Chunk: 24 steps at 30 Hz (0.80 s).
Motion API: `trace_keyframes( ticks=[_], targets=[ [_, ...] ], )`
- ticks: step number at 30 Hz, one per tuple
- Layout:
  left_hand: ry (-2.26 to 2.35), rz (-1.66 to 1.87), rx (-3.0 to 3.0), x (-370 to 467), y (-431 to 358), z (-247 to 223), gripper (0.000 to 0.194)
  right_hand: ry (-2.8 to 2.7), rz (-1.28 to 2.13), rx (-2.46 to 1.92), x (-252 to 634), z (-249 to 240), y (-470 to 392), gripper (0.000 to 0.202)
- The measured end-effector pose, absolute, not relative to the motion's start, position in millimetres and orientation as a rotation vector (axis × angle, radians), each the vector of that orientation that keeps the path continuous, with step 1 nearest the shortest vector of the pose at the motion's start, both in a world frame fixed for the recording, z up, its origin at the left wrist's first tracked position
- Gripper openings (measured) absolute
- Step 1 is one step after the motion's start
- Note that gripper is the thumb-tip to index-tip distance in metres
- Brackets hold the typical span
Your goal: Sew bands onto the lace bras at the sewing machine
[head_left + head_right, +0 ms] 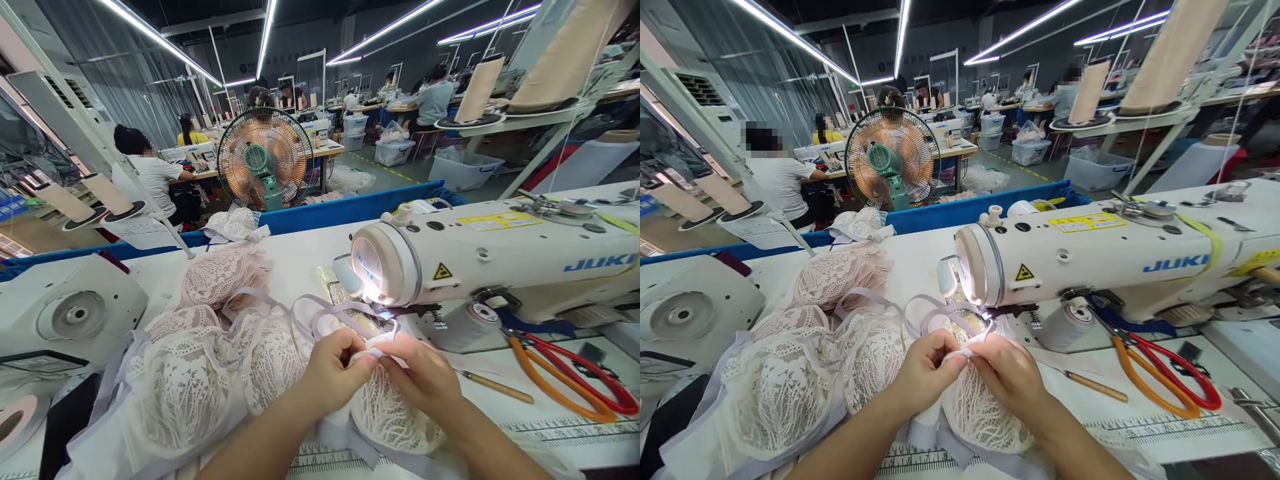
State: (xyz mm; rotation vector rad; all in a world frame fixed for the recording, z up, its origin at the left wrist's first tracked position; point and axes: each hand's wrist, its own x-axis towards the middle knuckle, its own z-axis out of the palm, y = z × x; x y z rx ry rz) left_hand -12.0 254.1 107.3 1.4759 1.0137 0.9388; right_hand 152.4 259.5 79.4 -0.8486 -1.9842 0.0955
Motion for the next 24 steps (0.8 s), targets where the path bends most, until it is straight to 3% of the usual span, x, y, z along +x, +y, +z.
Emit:
trace_keyframes(
  ticks=[7,14,19,24],
  targets=[
    [1.095,0.926,1.460,-11,257,105,0.015,-1.945,0.238,-0.874,149,81,262,0.015],
    [1.156,0.965,1.400,-9,261,98,0.015,-1.770,0.524,-1.183,147,66,260,0.010],
    [1.108,1.049,1.389,-8,262,89,0.008,-1.901,0.510,-1.121,149,65,263,0.011],
    [1.071,1.080,1.376,-9,264,85,0.007,-1.895,0.712,-1.043,149,67,264,0.009]
  ],
)
